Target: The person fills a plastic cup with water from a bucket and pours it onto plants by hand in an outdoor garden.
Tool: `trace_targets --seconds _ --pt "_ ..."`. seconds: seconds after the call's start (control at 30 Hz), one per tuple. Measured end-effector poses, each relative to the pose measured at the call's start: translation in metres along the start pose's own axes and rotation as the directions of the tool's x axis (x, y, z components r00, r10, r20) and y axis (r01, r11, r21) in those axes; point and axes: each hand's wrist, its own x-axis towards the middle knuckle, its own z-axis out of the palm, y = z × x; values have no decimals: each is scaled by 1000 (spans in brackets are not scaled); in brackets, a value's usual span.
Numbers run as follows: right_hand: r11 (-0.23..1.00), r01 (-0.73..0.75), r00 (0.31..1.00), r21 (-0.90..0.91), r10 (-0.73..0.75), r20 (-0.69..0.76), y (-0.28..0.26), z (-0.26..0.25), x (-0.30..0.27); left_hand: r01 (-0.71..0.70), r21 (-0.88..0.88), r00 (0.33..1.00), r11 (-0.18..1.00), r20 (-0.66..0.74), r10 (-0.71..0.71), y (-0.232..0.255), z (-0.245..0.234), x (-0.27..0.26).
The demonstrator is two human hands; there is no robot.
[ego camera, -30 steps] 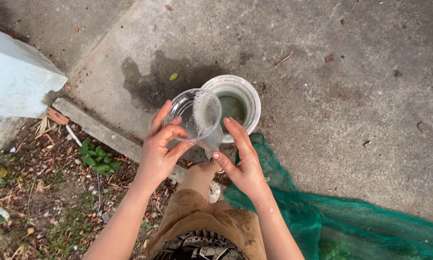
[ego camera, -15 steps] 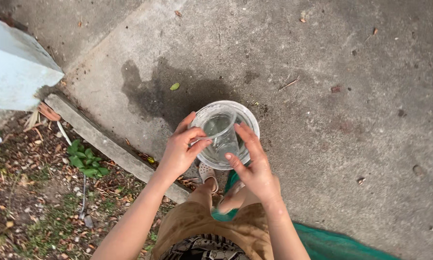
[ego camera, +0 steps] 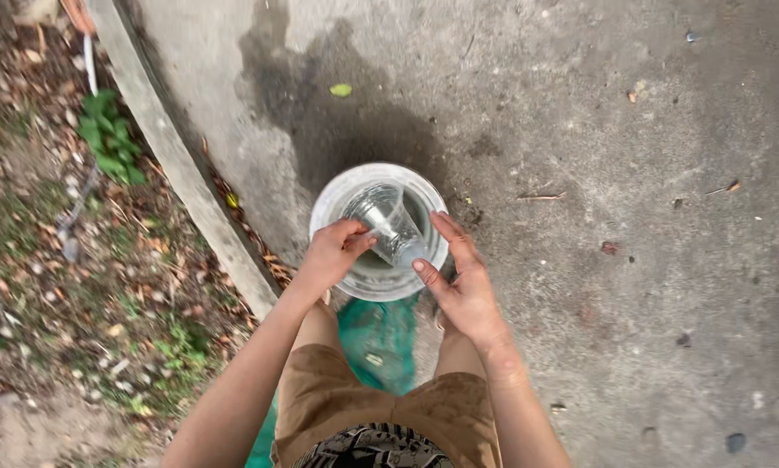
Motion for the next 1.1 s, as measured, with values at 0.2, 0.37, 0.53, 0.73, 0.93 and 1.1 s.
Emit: trace_targets --seconds 0.2,0.37,0.53,0.73,0.93,1.1 --pt "996 -46 991 -77 55 119 27 -25 0 241 -206 971 948 56 -235 -71 52 -11" --pt "1000 -23 996 -19 25 91 64 -1 13 300 -230 954 926 81 -289 -131 72 5" --pt "1000 -9 990 30 5 140 118 34 21 284 -130 959 950 64 -277 -193 104 39" --pt "996 -42 991 75 31 132 195 52 33 300 -78 953 951 69 -296 -283 156 93" --pt "994 -60 996 95 54 69 251 62 40 394 29 912 918 115 -395 -381 195 121" --pt "989 -56 997 135 49 56 272 64 42 600 -13 794 800 133 -594 -423 203 141"
